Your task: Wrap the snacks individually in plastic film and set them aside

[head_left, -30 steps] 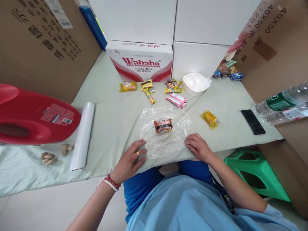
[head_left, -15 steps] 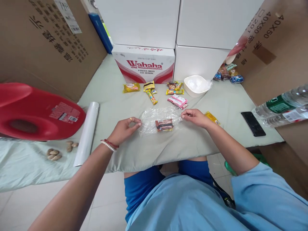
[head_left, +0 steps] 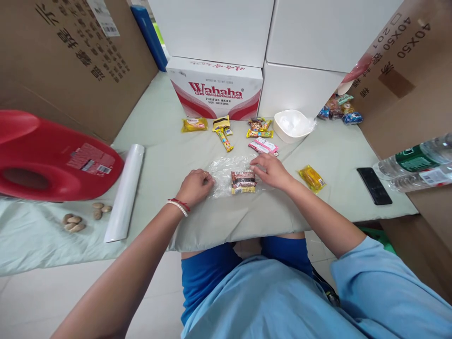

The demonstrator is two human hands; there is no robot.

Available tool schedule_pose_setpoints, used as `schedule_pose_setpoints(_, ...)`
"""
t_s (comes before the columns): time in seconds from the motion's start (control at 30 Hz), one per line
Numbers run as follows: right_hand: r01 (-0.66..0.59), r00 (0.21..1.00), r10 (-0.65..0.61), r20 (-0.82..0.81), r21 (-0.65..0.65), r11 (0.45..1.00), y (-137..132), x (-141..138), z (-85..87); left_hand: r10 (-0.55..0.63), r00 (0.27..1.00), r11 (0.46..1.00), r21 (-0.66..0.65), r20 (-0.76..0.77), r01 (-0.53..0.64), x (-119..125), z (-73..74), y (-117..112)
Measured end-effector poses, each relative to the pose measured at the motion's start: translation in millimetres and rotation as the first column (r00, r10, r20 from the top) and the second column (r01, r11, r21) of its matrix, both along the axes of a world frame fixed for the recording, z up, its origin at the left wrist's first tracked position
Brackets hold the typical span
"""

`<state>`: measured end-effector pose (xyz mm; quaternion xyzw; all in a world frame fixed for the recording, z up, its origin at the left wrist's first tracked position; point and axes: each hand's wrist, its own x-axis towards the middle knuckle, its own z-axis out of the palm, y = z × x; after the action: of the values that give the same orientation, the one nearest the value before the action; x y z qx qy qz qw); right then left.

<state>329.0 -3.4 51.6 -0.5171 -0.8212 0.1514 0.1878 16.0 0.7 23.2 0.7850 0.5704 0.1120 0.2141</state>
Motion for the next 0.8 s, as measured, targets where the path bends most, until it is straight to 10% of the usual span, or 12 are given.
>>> schedule_pose_setpoints(0.33,-0.115,0.993,0.110,-0.035,-0.216,0.970,4,-26,-13.4,0.208,0.976,0.976,0.056,0.059,-0.211,-1,0.3,-2)
schedule_pose_setpoints(0.43,-0.077,0.996,0.065,-0.059,-0.226,0.971,1,-26,-15.8,0.379,0.906,0.840,0.341,0.189,-0.422,-1,19.7,-20)
schedule_pose_setpoints(0.53,-0.091,0.993,0.072,-0.091,-0.231,0.969,2,-27,-17.7,0.306,0.909,0.669,0.615,0.282,-0.416,18,47.9,-54)
schedule_pose_setpoints(0.63,-0.093,0.991,0.068,-0.118,-0.228,0.969,2,-29,-19.5,-0.107,0.980,0.739,0.673,0.167,-0.034,52,56.5,-83)
schedule_pose_setpoints(0.8,-0.125,0.984,0.077,-0.162,-0.311,0.942,2,-23,-17.6,-0.124,0.992,0.917,0.386,0.030,0.103,91,20.8,-82)
